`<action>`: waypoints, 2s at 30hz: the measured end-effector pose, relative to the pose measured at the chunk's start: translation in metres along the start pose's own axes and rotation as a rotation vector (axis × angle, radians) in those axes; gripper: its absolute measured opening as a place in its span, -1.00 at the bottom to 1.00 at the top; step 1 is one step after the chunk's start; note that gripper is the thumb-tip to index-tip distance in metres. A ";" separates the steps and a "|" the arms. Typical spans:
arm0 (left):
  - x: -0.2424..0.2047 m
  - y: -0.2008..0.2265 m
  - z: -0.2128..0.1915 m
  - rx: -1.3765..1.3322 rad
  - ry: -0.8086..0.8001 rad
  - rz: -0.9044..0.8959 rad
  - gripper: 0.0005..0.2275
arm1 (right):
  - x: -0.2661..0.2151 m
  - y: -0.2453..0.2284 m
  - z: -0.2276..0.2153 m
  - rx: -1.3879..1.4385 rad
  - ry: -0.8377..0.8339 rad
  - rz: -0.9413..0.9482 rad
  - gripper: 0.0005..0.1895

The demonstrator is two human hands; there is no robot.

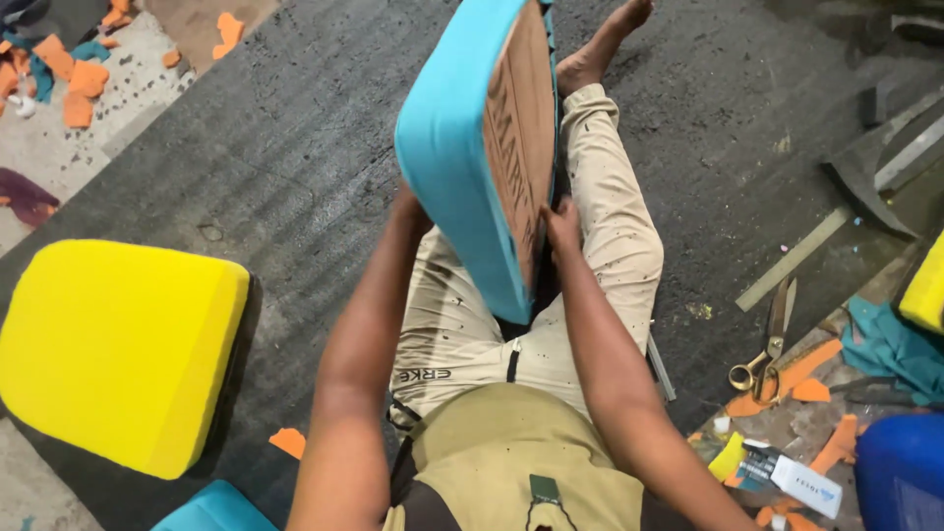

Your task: The recorder is upholstering a chair seat by stretching blue fabric over a wooden base with foam and securing it with a pneumatic staple gun.

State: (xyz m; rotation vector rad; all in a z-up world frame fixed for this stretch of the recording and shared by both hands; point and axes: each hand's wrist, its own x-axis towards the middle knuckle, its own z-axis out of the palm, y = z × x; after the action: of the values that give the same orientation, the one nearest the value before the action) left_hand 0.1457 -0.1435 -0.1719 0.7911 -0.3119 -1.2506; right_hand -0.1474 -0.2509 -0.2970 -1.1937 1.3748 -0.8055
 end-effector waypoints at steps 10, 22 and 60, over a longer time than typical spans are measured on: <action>-0.122 -0.036 0.132 0.339 -0.244 0.185 -0.22 | -0.084 -0.174 -0.013 0.367 -0.412 -0.405 -0.29; -0.132 0.022 0.176 0.332 -0.350 0.230 -0.03 | -0.184 -0.301 -0.055 0.043 -0.247 -0.553 -0.39; -0.147 0.039 0.226 0.925 -0.353 0.496 -0.07 | -0.148 -0.380 -0.090 0.287 -0.339 -0.020 -0.78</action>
State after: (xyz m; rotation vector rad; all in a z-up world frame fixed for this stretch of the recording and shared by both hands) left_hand -0.0110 -0.0850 0.0427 1.1644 -1.3519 -0.7255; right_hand -0.1685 -0.2243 0.1195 -1.0619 0.9379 -0.7457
